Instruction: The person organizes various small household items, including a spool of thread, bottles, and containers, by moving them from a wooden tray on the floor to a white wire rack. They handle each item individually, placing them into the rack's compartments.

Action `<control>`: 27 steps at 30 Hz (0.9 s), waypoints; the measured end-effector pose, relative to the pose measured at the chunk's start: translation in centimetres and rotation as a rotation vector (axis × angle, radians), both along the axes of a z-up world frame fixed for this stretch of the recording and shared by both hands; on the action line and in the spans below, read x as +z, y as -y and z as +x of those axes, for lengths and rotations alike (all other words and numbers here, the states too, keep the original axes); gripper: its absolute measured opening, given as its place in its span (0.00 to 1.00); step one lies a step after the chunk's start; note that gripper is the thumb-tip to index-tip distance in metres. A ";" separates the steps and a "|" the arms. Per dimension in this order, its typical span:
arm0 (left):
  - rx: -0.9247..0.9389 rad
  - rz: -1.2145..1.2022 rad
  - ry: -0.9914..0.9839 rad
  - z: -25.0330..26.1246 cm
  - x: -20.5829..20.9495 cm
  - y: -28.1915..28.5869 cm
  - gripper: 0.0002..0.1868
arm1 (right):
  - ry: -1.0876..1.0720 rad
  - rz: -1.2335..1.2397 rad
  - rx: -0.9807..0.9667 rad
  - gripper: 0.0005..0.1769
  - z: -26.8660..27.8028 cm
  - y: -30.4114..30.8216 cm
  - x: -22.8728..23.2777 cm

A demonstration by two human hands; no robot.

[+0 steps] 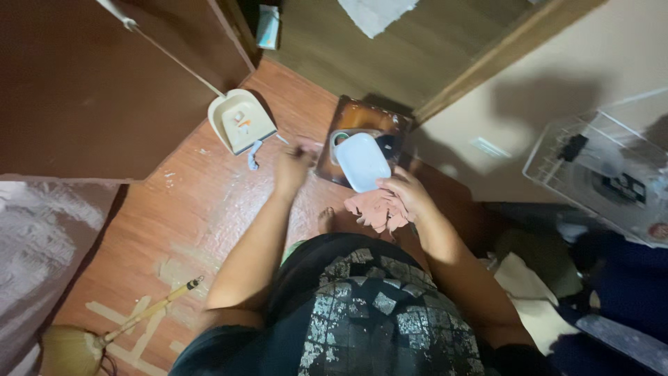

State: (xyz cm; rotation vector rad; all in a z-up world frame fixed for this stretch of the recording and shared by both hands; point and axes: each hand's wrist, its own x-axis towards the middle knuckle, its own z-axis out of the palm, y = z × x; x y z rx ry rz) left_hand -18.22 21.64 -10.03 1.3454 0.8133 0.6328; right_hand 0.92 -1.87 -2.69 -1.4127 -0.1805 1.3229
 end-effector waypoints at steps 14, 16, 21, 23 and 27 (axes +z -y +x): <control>-0.029 0.923 -0.026 1.2 11.5 1.1 0.09 | 0.012 -0.083 -0.011 0.22 -0.7 -3.1 0.7; -0.107 0.798 -0.030 2.4 13.2 3.7 0.08 | 0.013 -0.064 -0.013 0.21 -0.3 -2.8 0.9; -0.248 0.838 -0.090 3.9 14.9 5.5 0.10 | 0.034 -0.093 -0.014 0.22 -0.3 -2.0 1.1; -0.278 0.893 -0.100 4.3 15.0 5.5 0.09 | 0.047 -0.113 -0.014 0.23 -0.1 -1.9 1.3; -0.353 0.983 -0.153 4.6 14.9 5.4 0.06 | 0.043 -0.161 -0.022 0.25 -0.2 -1.9 1.3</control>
